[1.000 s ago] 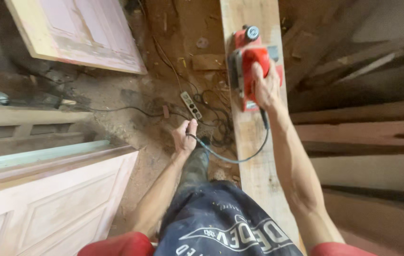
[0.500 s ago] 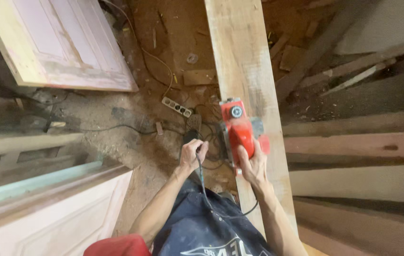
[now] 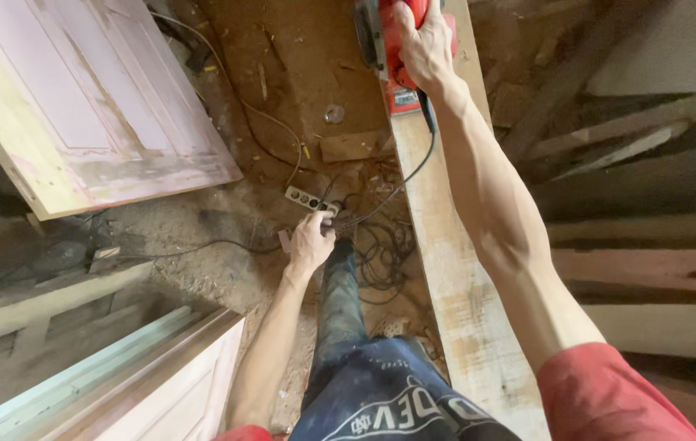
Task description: The person uses a red electric sander to smooth the surface of a long wooden plank. They move the sander back and forth along the length of the plank, occasionally adjusting their grip and position to cover different areas.
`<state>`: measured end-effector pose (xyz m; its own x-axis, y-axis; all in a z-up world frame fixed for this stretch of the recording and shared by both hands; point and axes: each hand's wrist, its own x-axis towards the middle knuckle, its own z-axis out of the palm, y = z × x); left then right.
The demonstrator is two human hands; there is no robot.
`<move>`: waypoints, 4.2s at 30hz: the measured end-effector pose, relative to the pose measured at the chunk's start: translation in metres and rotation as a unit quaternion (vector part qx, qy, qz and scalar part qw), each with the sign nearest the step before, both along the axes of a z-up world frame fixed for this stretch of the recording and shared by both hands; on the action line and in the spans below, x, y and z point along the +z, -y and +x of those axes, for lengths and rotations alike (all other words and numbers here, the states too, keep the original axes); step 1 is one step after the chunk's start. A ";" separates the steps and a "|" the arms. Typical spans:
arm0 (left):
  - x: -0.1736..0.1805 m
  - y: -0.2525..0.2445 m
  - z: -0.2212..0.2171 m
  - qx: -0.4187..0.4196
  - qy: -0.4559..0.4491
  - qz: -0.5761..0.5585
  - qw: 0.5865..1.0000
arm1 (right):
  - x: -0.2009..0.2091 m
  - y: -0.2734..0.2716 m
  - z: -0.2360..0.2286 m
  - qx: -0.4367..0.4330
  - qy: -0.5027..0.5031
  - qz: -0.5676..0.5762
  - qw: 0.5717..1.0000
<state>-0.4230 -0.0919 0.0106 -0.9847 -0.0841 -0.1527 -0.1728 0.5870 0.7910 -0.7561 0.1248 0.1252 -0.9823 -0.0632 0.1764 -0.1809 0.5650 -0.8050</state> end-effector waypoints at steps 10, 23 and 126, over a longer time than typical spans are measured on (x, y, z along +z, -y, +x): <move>-0.021 -0.055 0.031 0.055 0.045 0.126 0.989 | 0.042 -0.077 0.368 0.004 0.101 -0.017 0.995; -0.012 -0.054 -0.049 0.160 0.028 0.161 0.973 | -0.012 -0.010 0.038 -0.055 0.032 0.013 0.998; 0.020 -0.043 -0.163 0.262 -0.056 0.308 0.913 | 0.004 0.024 -0.126 -0.053 0.000 -0.042 0.998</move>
